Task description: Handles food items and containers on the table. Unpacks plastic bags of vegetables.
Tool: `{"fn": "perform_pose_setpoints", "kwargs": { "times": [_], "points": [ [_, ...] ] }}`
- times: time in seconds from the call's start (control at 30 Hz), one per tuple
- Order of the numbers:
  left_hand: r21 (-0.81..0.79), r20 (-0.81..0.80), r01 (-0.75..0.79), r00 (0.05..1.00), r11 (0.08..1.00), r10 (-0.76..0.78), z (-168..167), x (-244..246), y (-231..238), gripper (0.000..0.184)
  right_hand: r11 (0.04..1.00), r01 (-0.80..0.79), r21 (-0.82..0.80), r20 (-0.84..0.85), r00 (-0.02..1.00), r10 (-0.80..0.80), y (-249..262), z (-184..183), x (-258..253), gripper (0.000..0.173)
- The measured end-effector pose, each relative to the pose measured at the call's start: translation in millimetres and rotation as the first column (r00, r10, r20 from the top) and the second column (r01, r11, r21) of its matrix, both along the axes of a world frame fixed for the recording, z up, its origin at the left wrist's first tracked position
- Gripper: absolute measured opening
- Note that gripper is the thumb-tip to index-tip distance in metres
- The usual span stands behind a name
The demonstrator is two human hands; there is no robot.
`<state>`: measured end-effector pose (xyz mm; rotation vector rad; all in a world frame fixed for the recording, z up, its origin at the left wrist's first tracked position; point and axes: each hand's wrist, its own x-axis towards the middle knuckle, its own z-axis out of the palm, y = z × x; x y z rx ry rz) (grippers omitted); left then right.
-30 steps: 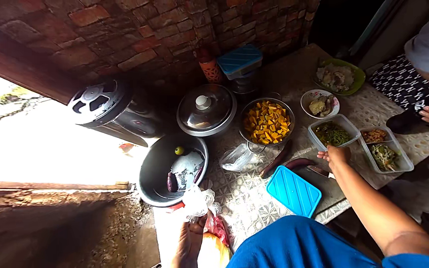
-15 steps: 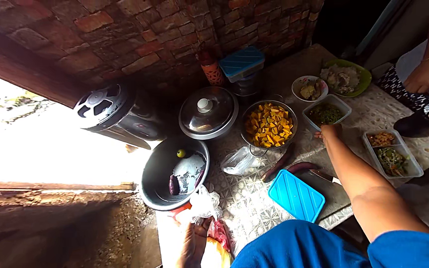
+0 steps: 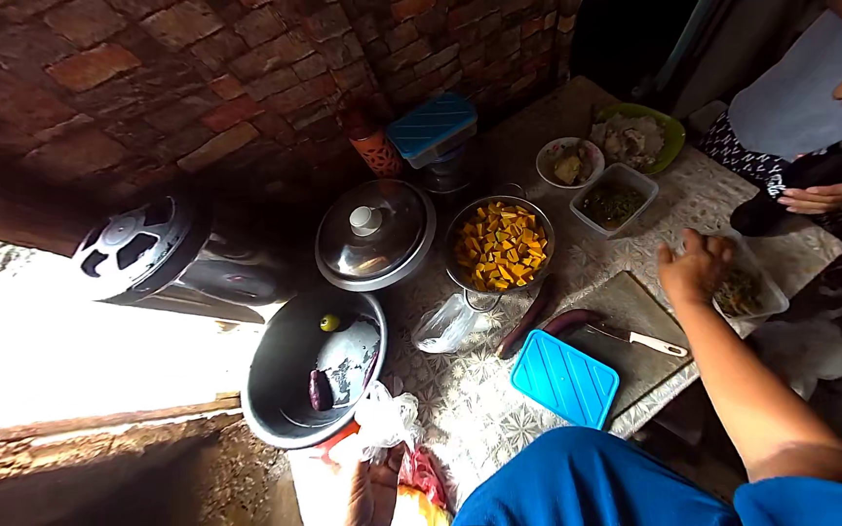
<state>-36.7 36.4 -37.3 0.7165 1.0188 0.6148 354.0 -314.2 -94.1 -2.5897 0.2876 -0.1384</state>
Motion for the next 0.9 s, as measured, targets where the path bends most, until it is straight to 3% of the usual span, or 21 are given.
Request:
{"fn": "perform_pose_setpoints", "kwargs": {
  "times": [0.07,0.13,0.2,0.3,0.6,0.9],
  "points": [
    [0.004,-0.014,0.006,1.000,1.000,-0.005,-0.6,2.3,-1.6,0.033,0.978,0.203,-0.048,0.028,0.979,-0.201,-44.6,-10.6,-12.0,0.055],
    [-0.003,-0.015,0.009,1.000,1.000,-0.009,1.0,3.7,-1.8,0.032,0.923,0.369,-0.111,-0.062,0.924,-0.377,-87.5,-22.9,-12.2,0.055],
    [-0.003,-0.028,0.012,1.000,1.000,-0.012,3.0,3.3,-1.7,0.031,0.916,0.373,-0.144,-0.232,0.887,-0.398,-117.8,-30.2,-9.6,0.051],
    [-0.014,-0.028,-0.001,1.000,1.000,0.000,4.2,2.8,-1.3,0.031,0.947,0.321,-0.030,-0.304,0.899,-0.315,-132.7,-31.7,-7.2,0.041],
    [0.008,-0.039,-0.006,0.999,1.000,0.007,8.0,-2.3,-3.7,0.026,0.905,0.329,0.270,-0.441,0.878,-0.188,-48.6,-34.1,5.9,0.041],
    [0.013,0.030,-0.054,0.998,0.998,0.054,19.0,-20.0,1.6,0.017,0.902,0.313,0.298,-0.425,0.889,-0.169,9.2,-54.2,19.7,0.044]
  ]
}}
